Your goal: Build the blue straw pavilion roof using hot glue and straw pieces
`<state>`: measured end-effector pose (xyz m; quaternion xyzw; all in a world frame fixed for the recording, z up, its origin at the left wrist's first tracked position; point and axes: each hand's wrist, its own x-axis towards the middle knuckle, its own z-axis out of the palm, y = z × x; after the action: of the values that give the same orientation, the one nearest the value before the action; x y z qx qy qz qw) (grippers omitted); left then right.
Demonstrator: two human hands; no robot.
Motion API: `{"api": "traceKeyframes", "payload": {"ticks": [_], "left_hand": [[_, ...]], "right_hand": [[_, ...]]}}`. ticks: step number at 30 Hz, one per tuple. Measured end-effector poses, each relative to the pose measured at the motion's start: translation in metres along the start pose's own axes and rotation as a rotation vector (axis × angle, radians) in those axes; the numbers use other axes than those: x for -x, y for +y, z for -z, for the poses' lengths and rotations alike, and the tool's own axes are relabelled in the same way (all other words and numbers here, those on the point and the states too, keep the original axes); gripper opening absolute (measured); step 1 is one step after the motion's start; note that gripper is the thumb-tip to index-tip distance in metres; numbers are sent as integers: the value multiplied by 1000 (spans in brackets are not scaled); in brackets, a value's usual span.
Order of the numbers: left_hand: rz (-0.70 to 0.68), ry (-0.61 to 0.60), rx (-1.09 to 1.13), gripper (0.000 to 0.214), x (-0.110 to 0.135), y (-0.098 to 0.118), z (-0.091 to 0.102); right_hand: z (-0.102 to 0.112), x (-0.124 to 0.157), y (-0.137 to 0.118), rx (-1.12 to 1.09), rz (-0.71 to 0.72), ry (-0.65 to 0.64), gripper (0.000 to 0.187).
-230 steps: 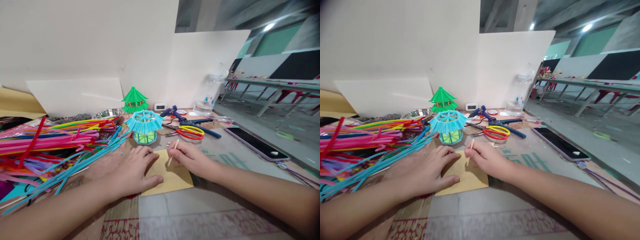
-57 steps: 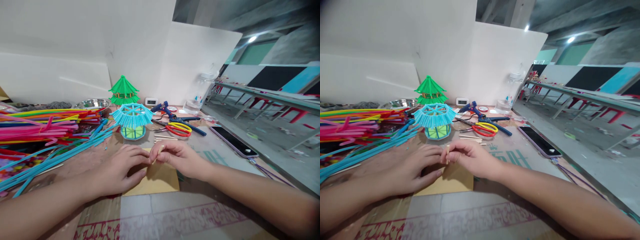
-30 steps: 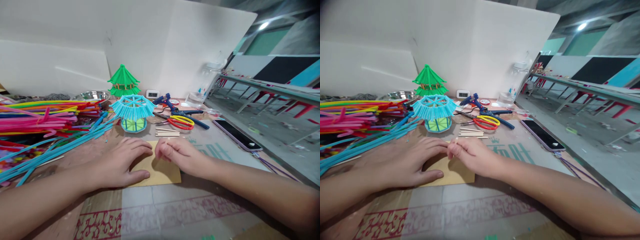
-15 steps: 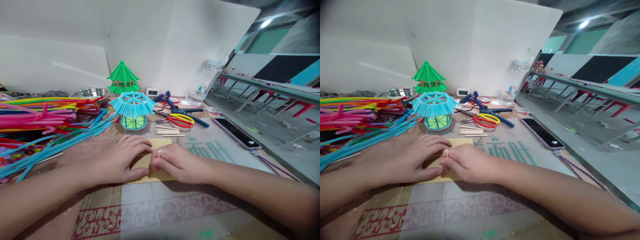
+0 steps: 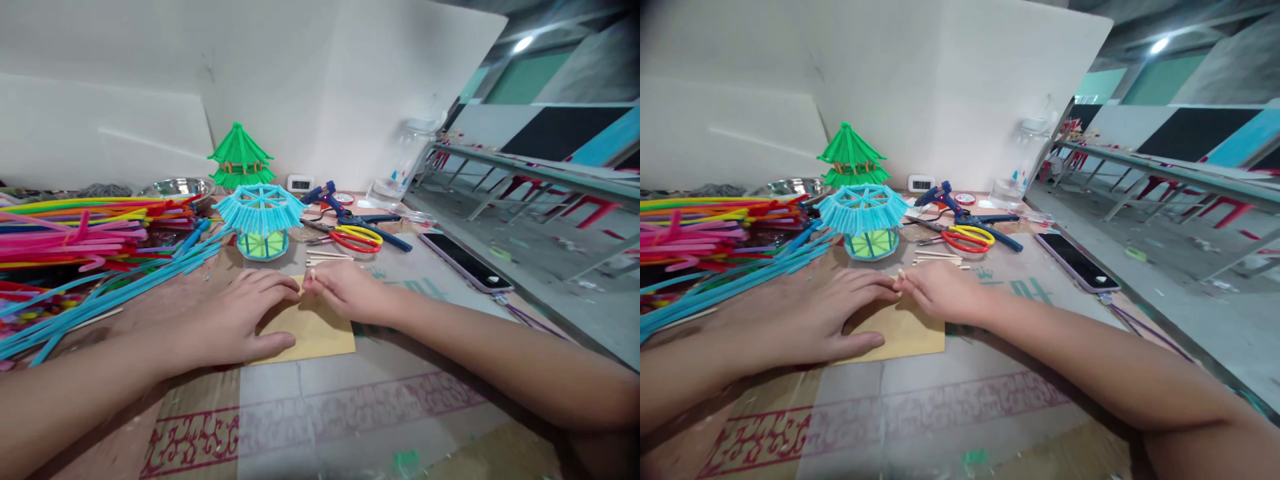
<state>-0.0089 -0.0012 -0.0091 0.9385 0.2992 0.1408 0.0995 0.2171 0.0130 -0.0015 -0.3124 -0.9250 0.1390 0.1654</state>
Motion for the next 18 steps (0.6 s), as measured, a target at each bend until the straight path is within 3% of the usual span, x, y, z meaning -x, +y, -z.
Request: {"api": "traceKeyframes", "payload": {"ticks": [4,9,13,18], "left_hand": [[-12,9,25,39,1,0,-1],[11,4,31,44,1,0,-1],[-12,21,54,37,1,-1,-2],[-6,28,34,45,1,-3,-3]], "right_hand": [[-1,1,2,-124,86,-78,39],[-1,1,0,-56,-38,17,37],[-1,2,-9,-173,75,-124,36],[0,1,-8,-62,-24,-19,37]]}}
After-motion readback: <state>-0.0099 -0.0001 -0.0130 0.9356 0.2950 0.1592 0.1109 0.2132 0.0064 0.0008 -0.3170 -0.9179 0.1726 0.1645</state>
